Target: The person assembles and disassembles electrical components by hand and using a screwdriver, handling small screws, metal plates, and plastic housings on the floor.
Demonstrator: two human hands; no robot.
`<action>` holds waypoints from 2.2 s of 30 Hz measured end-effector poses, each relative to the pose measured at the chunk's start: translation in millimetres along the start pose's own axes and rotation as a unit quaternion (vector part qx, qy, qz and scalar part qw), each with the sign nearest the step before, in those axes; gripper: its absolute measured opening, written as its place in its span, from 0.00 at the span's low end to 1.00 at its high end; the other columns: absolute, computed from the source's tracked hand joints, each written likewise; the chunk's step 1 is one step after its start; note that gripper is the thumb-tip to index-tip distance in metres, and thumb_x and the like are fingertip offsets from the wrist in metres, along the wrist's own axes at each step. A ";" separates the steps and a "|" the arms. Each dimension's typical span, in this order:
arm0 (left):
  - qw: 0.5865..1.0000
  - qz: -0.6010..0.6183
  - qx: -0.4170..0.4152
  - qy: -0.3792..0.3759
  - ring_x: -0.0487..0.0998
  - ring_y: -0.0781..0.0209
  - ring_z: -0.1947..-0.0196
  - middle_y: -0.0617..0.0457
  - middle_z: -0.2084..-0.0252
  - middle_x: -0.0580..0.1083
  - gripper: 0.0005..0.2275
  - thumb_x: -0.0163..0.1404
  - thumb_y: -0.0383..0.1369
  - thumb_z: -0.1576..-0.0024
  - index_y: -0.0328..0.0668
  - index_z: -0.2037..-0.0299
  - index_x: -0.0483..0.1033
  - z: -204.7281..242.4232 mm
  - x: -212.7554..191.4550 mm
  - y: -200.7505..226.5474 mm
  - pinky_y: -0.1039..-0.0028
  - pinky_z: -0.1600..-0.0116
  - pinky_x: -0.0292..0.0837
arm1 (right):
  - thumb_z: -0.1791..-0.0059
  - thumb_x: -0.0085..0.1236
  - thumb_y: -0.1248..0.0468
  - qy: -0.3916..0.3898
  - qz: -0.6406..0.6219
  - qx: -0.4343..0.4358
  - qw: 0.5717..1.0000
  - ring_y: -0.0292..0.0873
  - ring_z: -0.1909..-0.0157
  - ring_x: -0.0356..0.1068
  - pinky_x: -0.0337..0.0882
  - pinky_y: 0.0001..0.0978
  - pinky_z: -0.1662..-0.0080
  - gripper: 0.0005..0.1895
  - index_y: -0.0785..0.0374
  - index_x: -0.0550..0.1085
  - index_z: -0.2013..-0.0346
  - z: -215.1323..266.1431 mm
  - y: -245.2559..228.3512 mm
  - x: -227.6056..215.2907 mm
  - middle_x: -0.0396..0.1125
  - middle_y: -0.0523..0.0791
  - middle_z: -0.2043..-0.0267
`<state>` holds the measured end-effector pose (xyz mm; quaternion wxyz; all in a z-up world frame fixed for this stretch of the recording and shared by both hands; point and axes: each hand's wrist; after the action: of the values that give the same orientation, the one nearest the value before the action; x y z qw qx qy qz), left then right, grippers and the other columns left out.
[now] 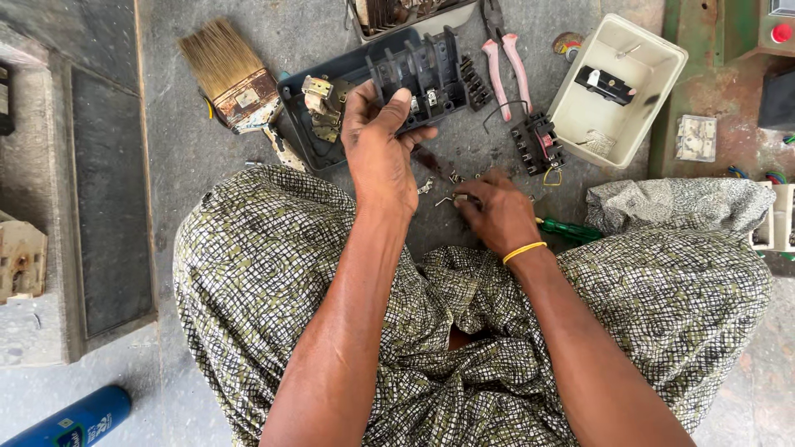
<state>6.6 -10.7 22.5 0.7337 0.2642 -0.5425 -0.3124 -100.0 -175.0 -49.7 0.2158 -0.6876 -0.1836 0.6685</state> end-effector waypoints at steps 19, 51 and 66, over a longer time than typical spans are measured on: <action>1.000 -0.023 0.002 -0.004 0.77 0.62 0.64 0.52 0.62 0.72 0.07 0.51 0.24 0.41 0.35 0.54 0.73 -0.9 -0.6 -3.7 0.66 0.65 0.80 | 0.55 0.66 0.63 -0.011 -0.020 -0.010 1.000 0.55 0.55 0.72 0.72 0.46 0.53 0.08 0.57 0.82 0.61 -5.7 -2.7 5.8 0.69 0.49 0.61; 0.996 -0.082 0.013 0.017 0.76 0.65 0.64 0.55 0.62 0.72 0.06 0.53 0.25 0.42 0.36 0.56 0.73 -6.7 -6.0 -7.3 0.71 0.66 0.78 | 0.55 0.65 0.62 0.014 -0.023 -0.044 0.999 0.56 0.59 0.74 0.74 0.47 0.55 0.19 0.58 0.78 0.49 -12.7 -12.1 13.0 0.69 0.54 0.53; 0.996 -0.086 0.025 0.012 0.75 0.66 0.65 0.56 0.64 0.71 0.06 0.52 0.26 0.42 0.37 0.57 0.73 -5.9 -8.2 -4.8 0.70 0.67 0.78 | 0.48 0.56 0.56 -0.088 0.076 0.183 0.976 0.56 0.64 0.77 0.75 0.50 0.56 0.20 0.51 0.73 0.41 -6.3 0.7 -19.7 0.75 0.54 0.68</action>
<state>9.7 -7.4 12.2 0.7037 0.3318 -0.5163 -0.3579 -94.5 -186.5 -33.4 0.2695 -0.5868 -0.0240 0.7632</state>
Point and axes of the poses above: each hand's wrist, its own z-axis away from the middle knuckle, its own x-axis out of the palm, y = z × x
